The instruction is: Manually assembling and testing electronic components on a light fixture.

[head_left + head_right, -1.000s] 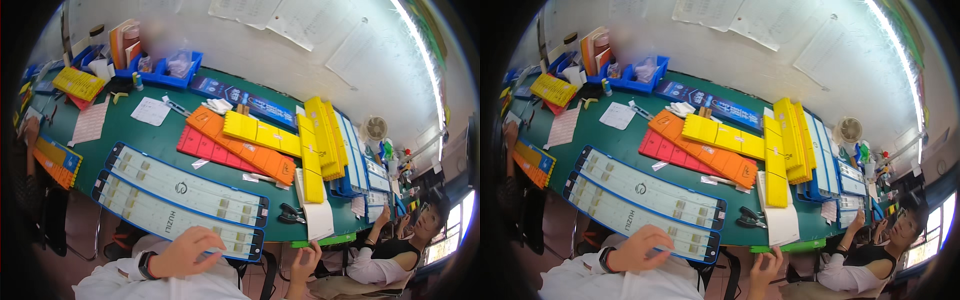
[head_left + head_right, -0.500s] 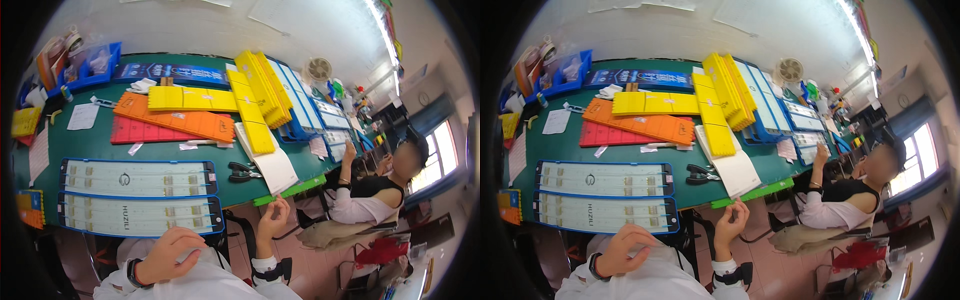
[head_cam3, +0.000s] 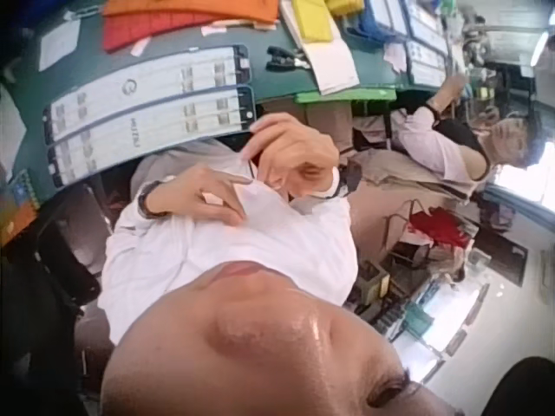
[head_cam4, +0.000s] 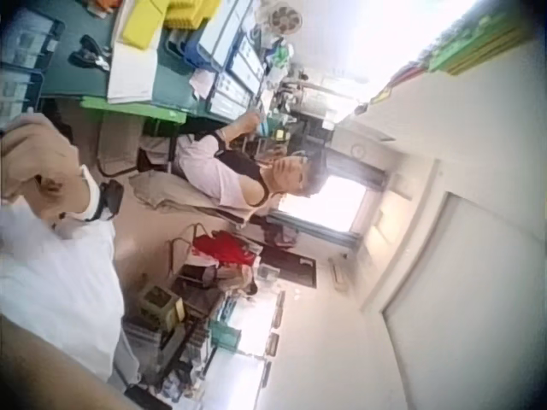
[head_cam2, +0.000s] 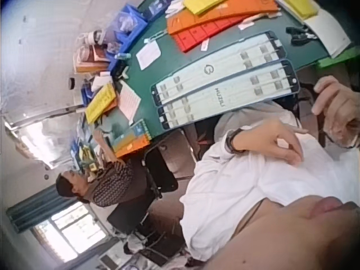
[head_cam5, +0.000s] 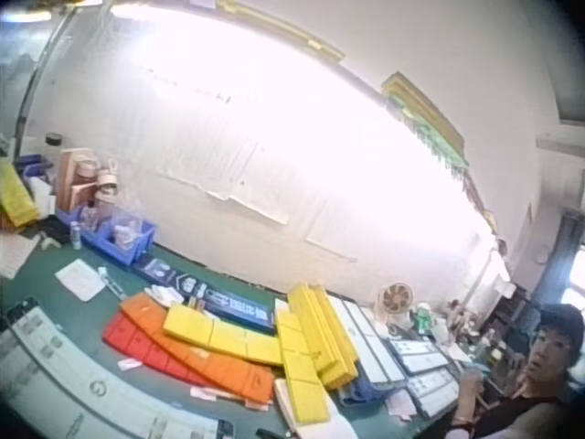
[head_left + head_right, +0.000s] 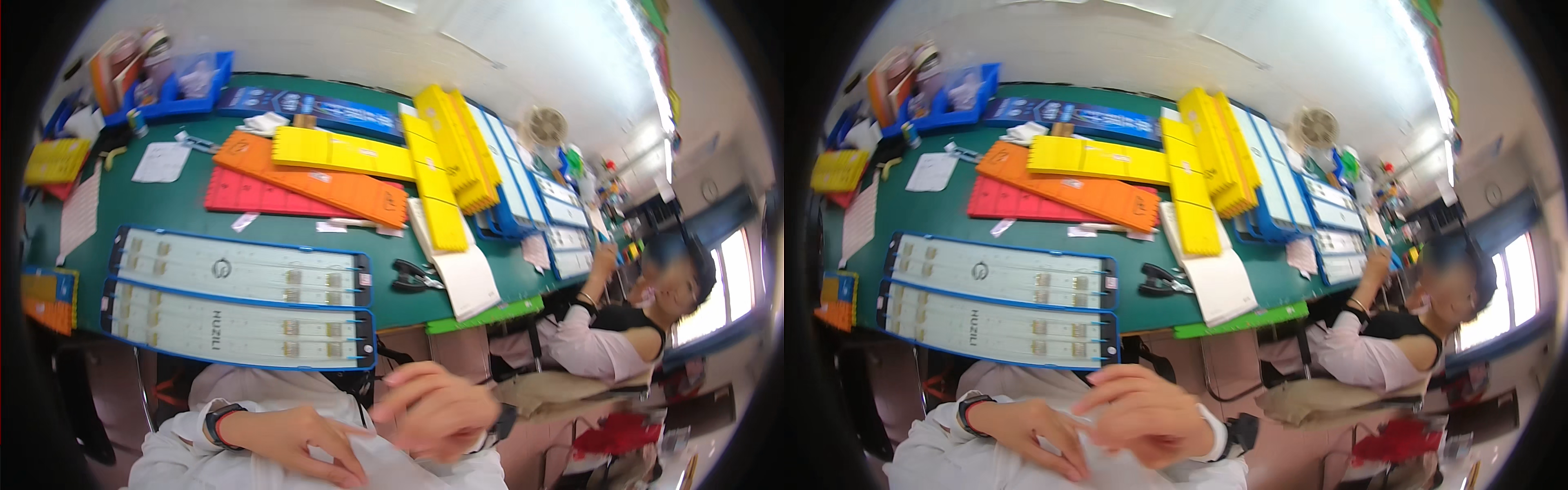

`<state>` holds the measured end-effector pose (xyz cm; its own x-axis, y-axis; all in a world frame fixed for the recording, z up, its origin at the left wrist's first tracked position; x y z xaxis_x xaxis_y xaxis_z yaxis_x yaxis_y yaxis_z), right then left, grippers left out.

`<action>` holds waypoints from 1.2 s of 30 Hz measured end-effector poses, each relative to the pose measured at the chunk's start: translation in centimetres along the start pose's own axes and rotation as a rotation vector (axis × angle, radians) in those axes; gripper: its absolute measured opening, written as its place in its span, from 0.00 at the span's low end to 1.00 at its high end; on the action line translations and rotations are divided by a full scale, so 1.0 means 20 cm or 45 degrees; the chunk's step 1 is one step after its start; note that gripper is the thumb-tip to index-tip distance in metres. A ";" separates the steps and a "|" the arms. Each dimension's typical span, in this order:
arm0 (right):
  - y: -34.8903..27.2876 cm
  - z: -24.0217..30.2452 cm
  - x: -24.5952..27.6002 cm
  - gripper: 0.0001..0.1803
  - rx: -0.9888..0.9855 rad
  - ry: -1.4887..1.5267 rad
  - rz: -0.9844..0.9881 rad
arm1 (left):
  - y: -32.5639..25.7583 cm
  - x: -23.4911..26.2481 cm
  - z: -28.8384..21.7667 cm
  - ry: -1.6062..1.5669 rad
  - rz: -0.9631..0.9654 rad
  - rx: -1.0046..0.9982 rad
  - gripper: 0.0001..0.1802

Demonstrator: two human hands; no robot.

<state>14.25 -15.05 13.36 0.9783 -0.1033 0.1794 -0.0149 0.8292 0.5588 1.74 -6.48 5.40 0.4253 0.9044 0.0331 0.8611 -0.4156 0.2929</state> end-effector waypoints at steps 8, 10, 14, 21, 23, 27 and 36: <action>0.13 -0.01 0.35 0.15 0.311 0.770 -1.000 | -0.56 0.28 -0.11 -0.283 -1.295 -0.051 0.13; 0.22 -0.09 0.42 0.14 0.226 0.737 -0.862 | -0.64 0.37 -0.13 -0.212 -1.604 -0.064 0.15; 0.44 -0.36 0.39 0.12 -0.343 0.264 -0.810 | -0.73 0.40 -0.19 0.077 -1.819 0.022 0.15; 0.58 -0.73 0.28 0.09 -0.233 -1.767 0.059 | -0.66 0.47 -0.16 0.702 -1.611 0.338 0.05; 0.68 -0.60 -0.02 0.11 -0.145 -1.485 0.168 | -0.62 0.48 -0.11 0.768 -1.580 0.346 0.04; 0.75 -0.52 -0.37 0.09 -0.077 -0.892 0.516 | -0.58 0.45 -0.10 0.707 -1.594 0.210 0.02; 0.89 -0.62 -0.37 0.09 -0.345 -0.707 0.566 | -0.76 0.59 -0.17 0.811 -1.706 0.245 0.03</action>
<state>9.32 7.19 12.00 0.6435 0.0705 0.7622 -0.2622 0.9558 0.1330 -7.36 10.81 4.54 -0.8351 0.4826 0.2640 0.5477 0.7744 0.3167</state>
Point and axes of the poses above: each hand's wrist, its own y-axis towards the middle knuckle, its own x-axis out of the back of the hand, z = x × y, the point moved 5 cm from there along y, towards the middle knuckle, and after that the axes turned 4 degrees about y, right-handed, at the moved point
